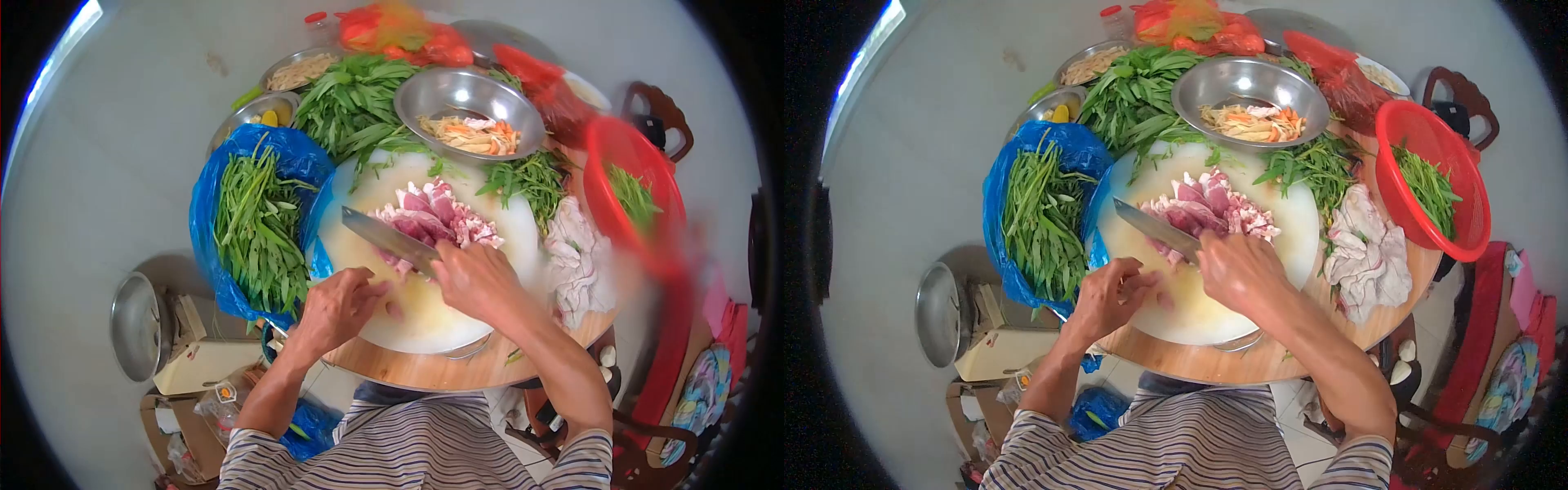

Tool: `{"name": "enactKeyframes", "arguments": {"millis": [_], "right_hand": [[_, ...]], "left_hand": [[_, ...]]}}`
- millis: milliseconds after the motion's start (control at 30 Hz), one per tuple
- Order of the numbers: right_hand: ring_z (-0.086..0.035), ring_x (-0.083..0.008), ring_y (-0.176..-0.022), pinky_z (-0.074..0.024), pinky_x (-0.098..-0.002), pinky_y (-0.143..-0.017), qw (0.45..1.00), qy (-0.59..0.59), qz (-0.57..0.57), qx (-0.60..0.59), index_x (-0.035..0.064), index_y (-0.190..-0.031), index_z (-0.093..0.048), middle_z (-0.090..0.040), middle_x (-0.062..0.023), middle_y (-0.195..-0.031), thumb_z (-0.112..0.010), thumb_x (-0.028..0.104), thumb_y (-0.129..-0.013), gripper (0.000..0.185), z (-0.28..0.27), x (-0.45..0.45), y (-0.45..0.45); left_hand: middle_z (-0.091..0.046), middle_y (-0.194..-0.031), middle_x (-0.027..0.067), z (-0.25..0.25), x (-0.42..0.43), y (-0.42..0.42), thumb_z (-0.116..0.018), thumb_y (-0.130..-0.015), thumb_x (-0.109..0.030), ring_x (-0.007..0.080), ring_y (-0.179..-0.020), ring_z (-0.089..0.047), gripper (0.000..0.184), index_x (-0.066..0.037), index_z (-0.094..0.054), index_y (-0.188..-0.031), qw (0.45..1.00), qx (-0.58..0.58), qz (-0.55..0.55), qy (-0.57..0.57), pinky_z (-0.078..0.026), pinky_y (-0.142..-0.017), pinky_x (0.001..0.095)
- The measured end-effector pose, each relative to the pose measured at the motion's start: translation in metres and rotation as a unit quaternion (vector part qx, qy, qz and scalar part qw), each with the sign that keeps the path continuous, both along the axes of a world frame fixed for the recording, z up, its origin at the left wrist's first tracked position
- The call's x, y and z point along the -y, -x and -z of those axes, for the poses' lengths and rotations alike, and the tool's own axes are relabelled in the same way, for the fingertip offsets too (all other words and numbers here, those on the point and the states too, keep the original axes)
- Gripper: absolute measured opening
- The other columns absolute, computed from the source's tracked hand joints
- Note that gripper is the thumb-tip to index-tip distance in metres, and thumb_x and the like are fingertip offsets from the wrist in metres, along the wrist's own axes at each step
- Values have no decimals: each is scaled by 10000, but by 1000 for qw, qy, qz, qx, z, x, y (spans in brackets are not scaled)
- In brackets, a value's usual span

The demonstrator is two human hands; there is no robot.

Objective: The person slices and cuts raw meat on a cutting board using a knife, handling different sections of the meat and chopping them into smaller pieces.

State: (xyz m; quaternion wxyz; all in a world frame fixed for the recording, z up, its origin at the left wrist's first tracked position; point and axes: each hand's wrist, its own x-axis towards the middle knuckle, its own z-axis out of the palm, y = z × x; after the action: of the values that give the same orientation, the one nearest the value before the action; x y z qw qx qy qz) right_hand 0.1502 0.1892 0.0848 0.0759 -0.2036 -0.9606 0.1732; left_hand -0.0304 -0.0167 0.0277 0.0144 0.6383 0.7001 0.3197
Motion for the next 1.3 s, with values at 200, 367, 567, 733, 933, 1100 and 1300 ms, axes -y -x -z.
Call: {"name": "enactKeyframes", "arguments": {"millis": [200,367,567,733,933,1100,1300], "right_hand": [[-715,-521,-776,-581,-587,-738,994,95,29,-45,-11,-1027,-648,-705,-309,-773,-628,244,-1052,257,18,-9,36],[-714,-509,-738,-561,-605,-688,978,101,75,-165,-36,-1036,-626,-704,-287,-753,-615,202,-1053,239,1,4,9],[-677,-517,-699,-529,-587,-674,966,209,115,-102,-16,-1026,-614,-673,-280,-730,-659,172,-1045,194,-28,18,-84],[-684,-477,-729,-511,-538,-641,984,143,104,3,-6,-962,-612,-667,-262,-754,-679,171,-1024,199,-12,35,-142],[-753,-376,-658,-590,-523,-655,998,15,43,53,38,-977,-658,-732,-178,-723,-654,195,-1004,159,-17,31,-148],[-729,-320,-669,-587,-450,-635,993,-115,-14,1,70,-991,-634,-686,-141,-731,-662,150,-945,96,-7,18,-114],[-709,-431,-685,-591,-540,-699,983,-141,-12,-114,56,-1031,-654,-697,-207,-733,-660,215,-1022,159,28,-5,-48]], "left_hand": [[-776,-1015,173,-6,0,-11,-815,-1011,-241,222,-812,-775,413,1,-595,-1264,922,371,-113,14,-579,-678,342],[-744,-1008,148,-18,-14,-8,-846,-967,-172,193,-852,-733,441,17,-591,-1271,926,277,-238,89,-569,-703,349],[-724,-1053,156,0,-15,-8,-845,-869,-107,382,-1005,-684,388,-34,-669,-1206,972,-61,-206,-95,-562,-858,470],[-739,-1054,118,-7,-26,-30,-819,-849,-64,363,-999,-686,342,-59,-689,-1165,991,-66,-118,-7,-558,-888,478],[-733,-979,98,-10,-33,-29,-728,-861,7,359,-946,-691,253,-74,-663,-1092,983,-97,-156,-8,-557,-856,474],[-755,-1008,79,-11,-21,-35,-711,-844,52,334,-957,-714,291,-76,-661,-1101,989,-42,-138,-8,-573,-883,461],[-767,-1056,108,0,-6,-78,-736,-874,47,323,-1046,-736,282,-50,-679,-1133,993,78,-86,-3,-620,-884,419]]}}
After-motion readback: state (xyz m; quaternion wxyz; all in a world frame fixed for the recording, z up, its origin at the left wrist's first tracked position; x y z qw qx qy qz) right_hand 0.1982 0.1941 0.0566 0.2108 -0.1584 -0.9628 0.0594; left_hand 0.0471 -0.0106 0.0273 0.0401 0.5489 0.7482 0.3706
